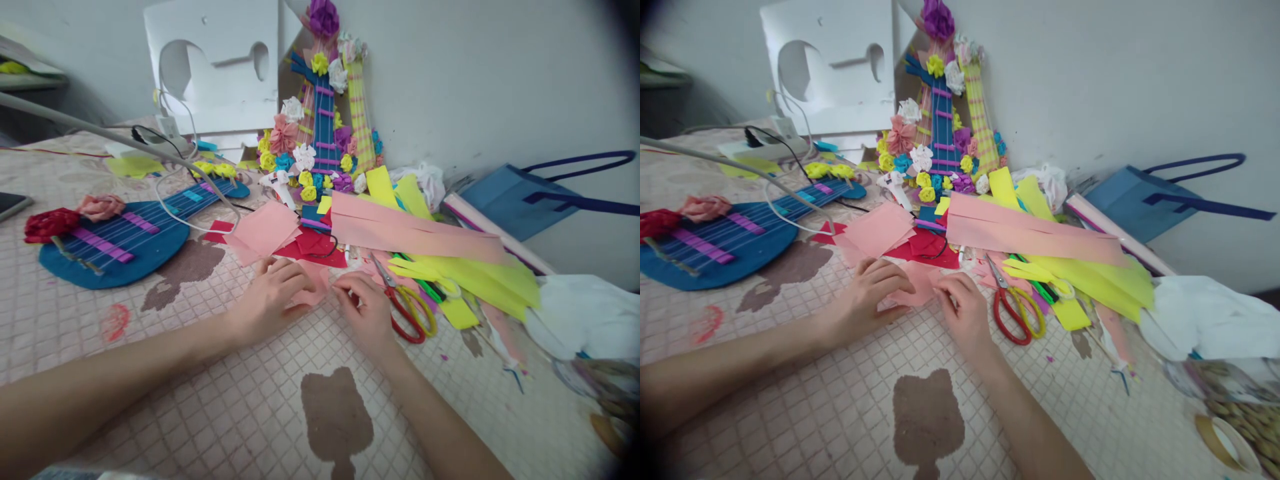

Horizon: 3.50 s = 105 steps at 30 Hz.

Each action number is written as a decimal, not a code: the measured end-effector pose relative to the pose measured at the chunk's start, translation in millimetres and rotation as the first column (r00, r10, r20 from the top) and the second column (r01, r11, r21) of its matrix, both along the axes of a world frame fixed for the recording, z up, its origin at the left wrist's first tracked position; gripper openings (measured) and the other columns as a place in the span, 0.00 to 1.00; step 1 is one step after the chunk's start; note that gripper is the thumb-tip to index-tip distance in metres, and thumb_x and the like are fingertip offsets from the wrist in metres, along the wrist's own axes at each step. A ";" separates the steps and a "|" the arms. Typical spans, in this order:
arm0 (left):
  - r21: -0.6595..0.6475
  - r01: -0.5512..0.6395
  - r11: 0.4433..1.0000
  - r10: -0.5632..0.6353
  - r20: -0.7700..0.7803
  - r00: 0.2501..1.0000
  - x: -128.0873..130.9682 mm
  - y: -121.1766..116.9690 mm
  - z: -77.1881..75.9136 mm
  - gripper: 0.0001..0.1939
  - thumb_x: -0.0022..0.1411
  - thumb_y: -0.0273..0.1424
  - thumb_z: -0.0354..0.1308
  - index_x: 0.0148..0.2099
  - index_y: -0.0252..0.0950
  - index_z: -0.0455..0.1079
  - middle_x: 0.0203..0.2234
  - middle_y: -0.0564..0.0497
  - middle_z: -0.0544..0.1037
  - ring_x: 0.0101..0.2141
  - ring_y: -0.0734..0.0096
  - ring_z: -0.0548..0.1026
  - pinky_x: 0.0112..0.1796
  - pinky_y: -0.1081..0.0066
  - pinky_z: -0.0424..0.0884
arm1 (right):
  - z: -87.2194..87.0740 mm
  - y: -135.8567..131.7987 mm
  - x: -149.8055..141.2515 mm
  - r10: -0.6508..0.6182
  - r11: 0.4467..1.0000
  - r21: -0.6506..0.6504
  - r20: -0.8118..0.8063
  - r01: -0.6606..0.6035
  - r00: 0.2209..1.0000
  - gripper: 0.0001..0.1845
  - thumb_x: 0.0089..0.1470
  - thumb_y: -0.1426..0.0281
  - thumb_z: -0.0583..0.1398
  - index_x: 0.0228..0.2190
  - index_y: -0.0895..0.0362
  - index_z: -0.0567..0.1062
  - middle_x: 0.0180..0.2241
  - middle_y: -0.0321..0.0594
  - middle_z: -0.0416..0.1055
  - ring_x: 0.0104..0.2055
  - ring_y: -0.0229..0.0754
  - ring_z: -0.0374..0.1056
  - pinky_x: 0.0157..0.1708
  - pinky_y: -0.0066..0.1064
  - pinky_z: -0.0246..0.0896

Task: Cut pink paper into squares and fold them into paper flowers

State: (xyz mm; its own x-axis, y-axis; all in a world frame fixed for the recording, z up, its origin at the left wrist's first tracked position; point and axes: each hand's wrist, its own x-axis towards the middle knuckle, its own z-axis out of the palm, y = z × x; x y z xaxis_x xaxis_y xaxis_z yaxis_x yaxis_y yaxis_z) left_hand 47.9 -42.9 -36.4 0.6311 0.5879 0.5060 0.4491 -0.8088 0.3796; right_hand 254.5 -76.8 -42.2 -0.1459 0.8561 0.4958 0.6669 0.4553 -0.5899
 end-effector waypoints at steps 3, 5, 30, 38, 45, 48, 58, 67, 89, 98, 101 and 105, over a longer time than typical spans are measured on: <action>0.128 -0.018 0.992 0.027 -0.069 0.997 -1.0 -1.4 2.4 0.01 0.60 0.26 0.56 0.35 0.36 0.66 0.33 0.52 0.75 0.38 0.67 0.68 0.45 0.61 0.54 | -5.3 4.6 9.0 -0.095 0.995 -0.028 0.048 0.096 0.994 0.11 0.58 0.71 0.54 0.24 0.56 0.69 0.25 0.37 0.66 0.29 0.40 0.62 0.29 0.31 0.57; 0.232 0.017 0.972 0.022 -0.164 0.986 -1.1 -3.0 2.9 0.05 0.62 0.24 0.53 0.32 0.35 0.65 0.30 0.52 0.73 0.36 0.68 0.67 0.46 0.59 0.53 | -9.0 7.9 13.1 -0.083 0.995 -0.056 0.082 0.088 0.993 0.09 0.57 0.71 0.56 0.25 0.56 0.70 0.26 0.38 0.68 0.31 0.41 0.64 0.30 0.32 0.59; 0.240 -0.001 0.971 0.072 -0.290 0.954 1.9 10.1 -13.5 0.11 0.65 0.24 0.47 0.32 0.33 0.68 0.31 0.48 0.74 0.37 0.65 0.68 0.47 0.55 0.55 | -16.8 14.4 11.0 0.138 0.990 -0.017 0.224 -0.138 0.965 0.24 0.47 0.84 0.53 0.45 0.55 0.71 0.44 0.45 0.69 0.49 0.46 0.62 0.50 0.44 0.61; 0.024 0.294 0.956 -0.278 -0.259 0.925 -18.1 28.1 7.2 0.09 0.66 0.29 0.50 0.34 0.36 0.69 0.36 0.50 0.76 0.41 0.69 0.70 0.50 0.60 0.53 | -14.7 10.5 12.0 0.176 0.983 0.012 0.256 -0.185 0.951 0.11 0.56 0.76 0.56 0.40 0.53 0.74 0.42 0.44 0.71 0.47 0.47 0.64 0.47 0.44 0.62; -0.145 0.108 0.984 -0.103 0.040 0.994 -29.6 49.6 12.0 0.07 0.61 0.31 0.55 0.40 0.33 0.68 0.36 0.47 0.74 0.38 0.69 0.71 0.40 0.68 0.67 | -10.4 0.8 3.2 0.195 0.976 0.030 0.302 -0.214 0.933 0.09 0.56 0.77 0.55 0.35 0.56 0.74 0.39 0.44 0.73 0.45 0.46 0.64 0.44 0.41 0.63; -0.303 0.003 0.953 -0.004 -0.001 1.000 -30.9 51.5 9.6 0.07 0.60 0.32 0.53 0.36 0.33 0.68 0.30 0.49 0.74 0.29 0.74 0.70 0.31 0.73 0.67 | -7.6 -4.1 0.1 0.243 0.966 0.007 0.316 -0.258 0.917 0.09 0.56 0.77 0.55 0.35 0.55 0.73 0.39 0.43 0.72 0.44 0.46 0.64 0.45 0.42 0.62; -0.431 0.134 0.892 -0.206 -0.127 0.970 -29.9 47.2 12.2 0.09 0.60 0.27 0.48 0.37 0.33 0.70 0.31 0.50 0.76 0.30 0.74 0.73 0.32 0.76 0.67 | -7.1 -2.1 5.5 0.174 0.983 -0.086 0.128 -0.164 0.976 0.21 0.50 0.84 0.50 0.42 0.54 0.68 0.41 0.43 0.67 0.46 0.44 0.63 0.46 0.40 0.62; -0.470 0.280 0.837 -0.407 -0.193 0.893 -40.7 51.7 15.4 0.14 0.51 0.19 0.52 0.41 0.35 0.69 0.37 0.50 0.74 0.39 0.71 0.73 0.41 0.73 0.68 | -8.0 -1.1 3.5 0.239 0.968 -0.136 0.250 -0.210 0.938 0.13 0.56 0.78 0.53 0.42 0.55 0.71 0.42 0.44 0.70 0.46 0.46 0.63 0.46 0.42 0.61; -0.297 0.149 0.943 -0.194 -0.129 0.972 -19.9 36.2 -5.9 0.05 0.56 0.23 0.53 0.28 0.33 0.67 0.27 0.51 0.71 0.29 0.73 0.69 0.32 0.73 0.64 | -9.3 -0.9 4.9 0.250 0.966 -0.142 0.269 -0.218 0.930 0.09 0.54 0.78 0.56 0.35 0.54 0.70 0.42 0.43 0.69 0.46 0.45 0.63 0.47 0.41 0.59; -0.281 0.044 0.959 -0.121 -0.265 0.957 -18.8 27.8 -3.2 0.06 0.54 0.31 0.59 0.32 0.33 0.68 0.31 0.49 0.71 0.35 0.67 0.69 0.38 0.67 0.63 | -9.3 -1.8 3.1 0.217 0.973 -0.137 0.244 -0.188 0.945 0.07 0.55 0.77 0.56 0.35 0.55 0.71 0.41 0.44 0.69 0.46 0.46 0.63 0.46 0.42 0.60; -0.280 0.004 0.960 -0.095 -0.312 0.945 -17.7 26.1 -1.9 0.06 0.53 0.31 0.59 0.33 0.33 0.68 0.33 0.48 0.71 0.36 0.65 0.69 0.40 0.65 0.63 | -10.5 -1.7 2.1 0.215 0.973 -0.137 0.242 -0.186 0.946 0.07 0.54 0.78 0.56 0.35 0.55 0.70 0.41 0.44 0.69 0.46 0.46 0.63 0.46 0.42 0.60; -0.330 0.047 0.943 -0.144 -0.278 0.950 -19.3 29.3 1.7 0.05 0.55 0.30 0.56 0.32 0.33 0.67 0.32 0.48 0.71 0.35 0.66 0.69 0.39 0.67 0.63 | -12.1 -1.2 2.2 0.207 0.975 -0.132 0.240 -0.179 0.949 0.08 0.54 0.78 0.56 0.35 0.55 0.70 0.41 0.44 0.69 0.46 0.46 0.63 0.46 0.42 0.60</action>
